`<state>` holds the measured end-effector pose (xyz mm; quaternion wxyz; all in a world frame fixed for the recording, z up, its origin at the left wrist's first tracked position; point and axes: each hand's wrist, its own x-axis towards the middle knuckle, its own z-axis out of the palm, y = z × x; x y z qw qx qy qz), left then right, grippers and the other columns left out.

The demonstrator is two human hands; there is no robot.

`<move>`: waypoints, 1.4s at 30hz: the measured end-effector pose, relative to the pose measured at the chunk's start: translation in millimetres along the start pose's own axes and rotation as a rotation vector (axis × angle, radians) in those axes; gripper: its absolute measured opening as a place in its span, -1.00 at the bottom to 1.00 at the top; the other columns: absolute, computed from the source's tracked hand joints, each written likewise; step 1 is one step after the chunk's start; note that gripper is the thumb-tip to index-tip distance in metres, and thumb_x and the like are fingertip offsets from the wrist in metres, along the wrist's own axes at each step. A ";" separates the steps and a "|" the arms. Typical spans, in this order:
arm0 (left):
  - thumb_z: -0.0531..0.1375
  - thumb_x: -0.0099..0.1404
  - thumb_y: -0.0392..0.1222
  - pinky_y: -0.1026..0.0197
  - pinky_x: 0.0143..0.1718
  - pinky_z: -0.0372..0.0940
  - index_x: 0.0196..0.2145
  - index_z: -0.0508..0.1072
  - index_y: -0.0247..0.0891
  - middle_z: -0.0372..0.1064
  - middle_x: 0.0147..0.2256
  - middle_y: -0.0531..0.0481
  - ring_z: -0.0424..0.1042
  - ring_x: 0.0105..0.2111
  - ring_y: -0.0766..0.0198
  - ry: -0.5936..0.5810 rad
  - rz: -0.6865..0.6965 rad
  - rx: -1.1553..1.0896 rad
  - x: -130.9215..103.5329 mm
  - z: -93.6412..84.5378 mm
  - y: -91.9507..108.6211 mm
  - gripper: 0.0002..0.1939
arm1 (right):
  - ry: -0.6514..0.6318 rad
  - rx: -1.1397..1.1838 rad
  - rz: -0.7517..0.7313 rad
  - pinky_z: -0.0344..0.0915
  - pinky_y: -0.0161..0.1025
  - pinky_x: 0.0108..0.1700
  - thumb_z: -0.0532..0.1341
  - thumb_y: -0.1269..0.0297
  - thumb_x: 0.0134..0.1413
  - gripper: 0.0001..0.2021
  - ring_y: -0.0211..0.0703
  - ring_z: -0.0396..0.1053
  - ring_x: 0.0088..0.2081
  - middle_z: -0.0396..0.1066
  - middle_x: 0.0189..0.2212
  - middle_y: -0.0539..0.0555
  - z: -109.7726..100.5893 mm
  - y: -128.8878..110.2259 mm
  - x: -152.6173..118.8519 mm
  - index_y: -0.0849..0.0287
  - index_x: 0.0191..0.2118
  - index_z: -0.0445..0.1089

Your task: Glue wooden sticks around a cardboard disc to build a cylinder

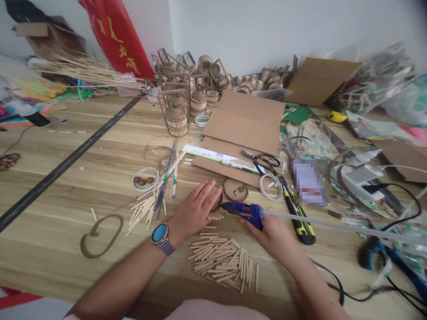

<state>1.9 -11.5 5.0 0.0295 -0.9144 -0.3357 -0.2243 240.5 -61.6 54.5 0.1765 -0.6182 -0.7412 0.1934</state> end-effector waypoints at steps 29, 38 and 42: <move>0.22 0.30 -0.06 -0.20 0.23 0.13 0.28 0.04 -0.34 0.13 0.24 -0.38 0.14 0.25 -0.10 -0.006 -0.154 -0.198 4.5 -1.9 -0.1 -0.29 | 0.125 -0.192 -0.156 0.37 -0.17 -0.32 0.06 0.15 0.22 -0.77 0.01 0.52 -0.36 0.54 -0.39 0.16 5.4 7.3 -3.0 0.14 -0.20 0.39; 0.23 0.28 -0.10 -0.21 0.21 0.16 0.30 -0.02 -0.26 0.15 0.22 -0.35 0.17 0.23 -0.10 0.105 -0.212 -0.277 2.0 -1.9 -2.7 -0.25 | 0.203 0.178 0.197 0.35 -0.17 -0.38 0.17 -0.06 0.03 -0.63 0.00 0.46 -0.42 0.50 -0.47 0.10 -0.2 18.6 5.3 0.18 -0.29 0.45; 0.25 0.28 0.00 -0.20 0.20 0.17 0.30 -0.03 -0.24 0.17 0.20 -0.34 0.19 0.21 -0.10 0.117 -0.180 -0.268 2.2 -2.6 -2.7 -0.22 | 0.025 0.483 0.389 0.24 -0.25 -0.53 0.17 -0.17 0.03 -0.56 -0.17 0.31 -0.59 0.36 -0.64 0.01 -7.6 39.7 7.9 0.18 -0.42 0.39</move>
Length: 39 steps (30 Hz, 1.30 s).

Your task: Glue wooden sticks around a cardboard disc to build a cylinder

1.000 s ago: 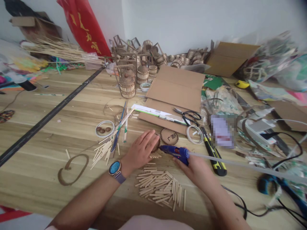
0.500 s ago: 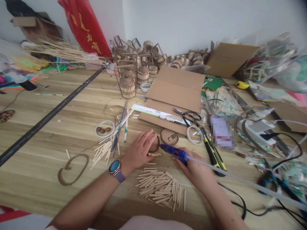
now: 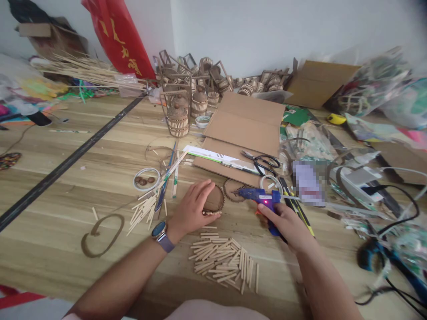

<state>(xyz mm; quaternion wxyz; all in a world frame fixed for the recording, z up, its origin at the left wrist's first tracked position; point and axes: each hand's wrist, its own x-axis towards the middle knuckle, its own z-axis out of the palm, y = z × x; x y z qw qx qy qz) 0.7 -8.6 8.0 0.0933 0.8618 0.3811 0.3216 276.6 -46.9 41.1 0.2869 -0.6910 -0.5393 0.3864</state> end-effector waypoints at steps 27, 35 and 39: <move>0.38 0.11 0.09 -0.27 0.24 0.10 0.28 0.03 -0.11 -0.16 0.27 -0.35 -0.02 0.30 -0.23 -0.074 -0.021 -0.272 -6.1 -11.3 30.5 -0.09 | -0.181 0.278 -0.035 0.06 -0.30 -0.52 0.23 -0.23 -0.04 -0.51 -0.28 0.13 -0.58 0.31 -0.62 -0.03 59.8 -18.0 -9.5 0.18 -0.48 0.47; 0.24 0.21 -0.09 -0.10 0.24 0.12 0.33 -0.04 -0.15 -0.14 0.35 -0.24 0.02 0.31 -0.11 -0.043 -0.443 -1.179 -2.3 -12.0 33.4 -0.18 | -0.161 0.373 -0.002 0.03 -0.30 -0.51 0.28 -0.26 -0.14 -0.50 -0.29 0.09 -0.57 0.28 -0.64 -0.04 53.3 -19.0 -7.6 0.17 -0.53 0.45; 0.30 0.11 -0.13 0.03 0.02 0.32 0.22 0.20 -0.28 0.41 0.04 -0.22 0.41 0.03 0.00 0.008 -0.867 -1.238 6.8 -14.9 38.0 -0.26 | -0.177 0.347 -0.011 0.03 -0.30 -0.51 0.27 -0.23 -0.13 -0.52 -0.30 0.09 -0.58 0.29 -0.64 -0.04 56.2 -22.6 -10.8 0.17 -0.54 0.43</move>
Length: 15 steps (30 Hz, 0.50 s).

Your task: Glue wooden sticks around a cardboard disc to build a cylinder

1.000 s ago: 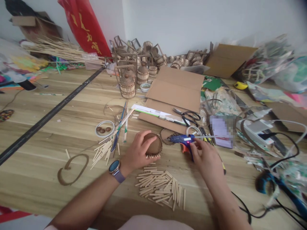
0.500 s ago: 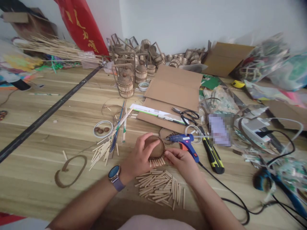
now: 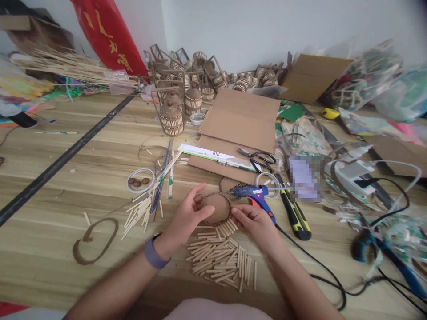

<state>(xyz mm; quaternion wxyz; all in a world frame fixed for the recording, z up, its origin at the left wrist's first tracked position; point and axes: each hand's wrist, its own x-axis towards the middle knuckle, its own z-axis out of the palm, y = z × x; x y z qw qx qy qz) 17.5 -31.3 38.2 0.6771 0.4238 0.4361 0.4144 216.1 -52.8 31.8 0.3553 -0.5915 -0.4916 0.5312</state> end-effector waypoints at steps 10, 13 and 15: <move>0.36 0.00 -0.11 0.12 -0.23 0.38 -0.28 0.57 -0.35 0.59 -0.28 -0.15 0.54 -0.25 0.01 0.179 -0.139 0.155 -7.2 15.7 -5.5 -0.67 | -0.032 -0.158 -0.094 0.01 -0.31 -0.53 0.19 -0.15 -0.01 -0.55 -0.29 0.06 -0.59 0.18 -0.68 -0.07 7.6 -5.9 -4.8 0.15 -0.61 0.34; 0.35 0.02 -0.11 0.15 -0.25 0.38 -0.31 0.58 -0.32 0.59 -0.30 -0.11 0.54 -0.25 0.02 0.209 -0.092 0.197 -8.4 17.8 -6.8 -0.72 | -0.023 -0.169 -0.107 0.00 -0.31 -0.53 0.18 -0.14 0.00 -0.55 -0.29 0.05 -0.59 0.15 -0.69 -0.08 9.4 -7.1 -6.3 0.14 -0.62 0.31; 0.34 0.03 -0.11 0.17 -0.26 0.37 -0.33 0.58 -0.31 0.59 -0.31 -0.08 0.54 -0.24 0.03 0.219 -0.071 0.229 -9.5 19.0 -5.8 -0.75 | -0.021 -0.170 -0.104 0.01 -0.32 -0.53 0.19 -0.13 0.00 -0.56 -0.29 0.06 -0.59 0.17 -0.68 -0.07 9.8 -7.0 -6.8 0.15 -0.62 0.31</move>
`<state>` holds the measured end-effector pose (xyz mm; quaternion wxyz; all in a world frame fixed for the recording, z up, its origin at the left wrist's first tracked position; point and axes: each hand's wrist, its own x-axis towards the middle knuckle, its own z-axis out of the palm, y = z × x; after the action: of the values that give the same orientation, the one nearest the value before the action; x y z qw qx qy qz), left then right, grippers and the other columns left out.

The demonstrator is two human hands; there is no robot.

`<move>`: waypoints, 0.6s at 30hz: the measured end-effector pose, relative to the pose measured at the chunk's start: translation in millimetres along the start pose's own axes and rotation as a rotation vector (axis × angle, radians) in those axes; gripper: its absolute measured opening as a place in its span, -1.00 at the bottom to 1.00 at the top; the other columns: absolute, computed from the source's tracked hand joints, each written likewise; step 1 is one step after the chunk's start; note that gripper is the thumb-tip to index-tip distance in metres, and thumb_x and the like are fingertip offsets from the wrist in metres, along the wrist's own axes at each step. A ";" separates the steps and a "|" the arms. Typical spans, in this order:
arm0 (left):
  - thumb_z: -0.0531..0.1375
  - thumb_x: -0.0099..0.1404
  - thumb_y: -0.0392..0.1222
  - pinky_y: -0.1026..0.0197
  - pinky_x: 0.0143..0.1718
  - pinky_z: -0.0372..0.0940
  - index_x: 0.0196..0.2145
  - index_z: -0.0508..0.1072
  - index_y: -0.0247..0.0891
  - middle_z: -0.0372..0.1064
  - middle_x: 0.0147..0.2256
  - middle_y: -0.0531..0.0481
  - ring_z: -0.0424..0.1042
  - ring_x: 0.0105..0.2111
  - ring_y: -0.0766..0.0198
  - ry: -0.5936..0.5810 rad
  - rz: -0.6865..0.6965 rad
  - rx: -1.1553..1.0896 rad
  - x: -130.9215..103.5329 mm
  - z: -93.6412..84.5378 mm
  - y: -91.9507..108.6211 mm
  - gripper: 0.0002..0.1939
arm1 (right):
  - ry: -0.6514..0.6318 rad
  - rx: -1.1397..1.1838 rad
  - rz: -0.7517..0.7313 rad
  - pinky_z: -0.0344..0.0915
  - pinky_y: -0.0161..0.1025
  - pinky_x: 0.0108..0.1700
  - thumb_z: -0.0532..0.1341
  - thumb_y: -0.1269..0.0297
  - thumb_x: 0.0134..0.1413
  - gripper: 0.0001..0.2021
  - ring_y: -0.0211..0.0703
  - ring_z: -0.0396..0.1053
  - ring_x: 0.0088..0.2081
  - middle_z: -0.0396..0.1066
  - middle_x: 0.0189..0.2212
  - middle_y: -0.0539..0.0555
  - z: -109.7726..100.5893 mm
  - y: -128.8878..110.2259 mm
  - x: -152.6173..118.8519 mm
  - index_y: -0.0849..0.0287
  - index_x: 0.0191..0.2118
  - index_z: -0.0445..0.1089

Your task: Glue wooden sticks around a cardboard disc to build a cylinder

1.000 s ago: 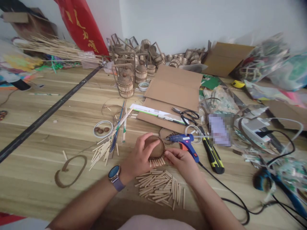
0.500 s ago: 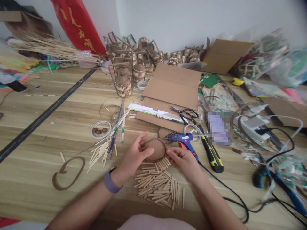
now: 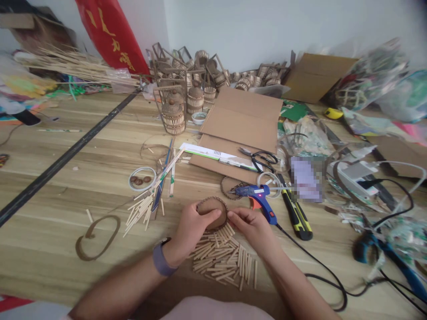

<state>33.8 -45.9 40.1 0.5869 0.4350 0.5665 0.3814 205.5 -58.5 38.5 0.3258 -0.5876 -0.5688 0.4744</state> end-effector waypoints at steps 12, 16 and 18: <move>0.33 0.01 -0.13 0.17 -0.28 0.36 -0.35 0.57 -0.30 0.59 -0.33 -0.08 0.53 -0.27 0.05 -0.006 -0.015 -0.012 1.3 1.1 -1.1 -0.76 | -0.046 0.013 -0.002 0.09 -0.32 -0.52 0.19 -0.11 0.02 -0.57 -0.29 0.12 -0.59 0.22 -0.67 -0.07 -1.0 3.4 0.2 0.16 -0.59 0.33; 0.34 0.00 -0.13 0.15 -0.26 0.37 -0.34 0.57 -0.33 0.58 -0.33 -0.11 0.53 -0.29 0.05 -0.017 -0.046 -0.077 2.5 0.3 -0.4 -0.74 | -0.056 -0.019 -0.045 0.20 -0.31 -0.48 0.15 -0.07 0.11 -0.58 -0.25 0.24 -0.55 0.34 -0.63 -0.03 -5.2 8.8 1.1 0.17 -0.54 0.43; 0.34 -0.01 -0.13 0.13 -0.24 0.37 -0.33 0.57 -0.34 0.58 -0.32 -0.13 0.53 -0.28 0.04 -0.018 -0.061 -0.110 2.4 -0.3 -0.1 -0.72 | 0.019 -0.059 -0.098 0.28 -0.27 -0.41 0.16 0.00 0.12 -0.65 -0.19 0.33 -0.49 0.44 -0.56 0.01 -8.2 11.5 1.5 0.16 -0.40 0.53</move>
<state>33.7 -43.6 39.2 0.6261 0.3883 0.5524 0.3901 217.1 -57.4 30.4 0.3365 -0.5732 -0.6073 0.4352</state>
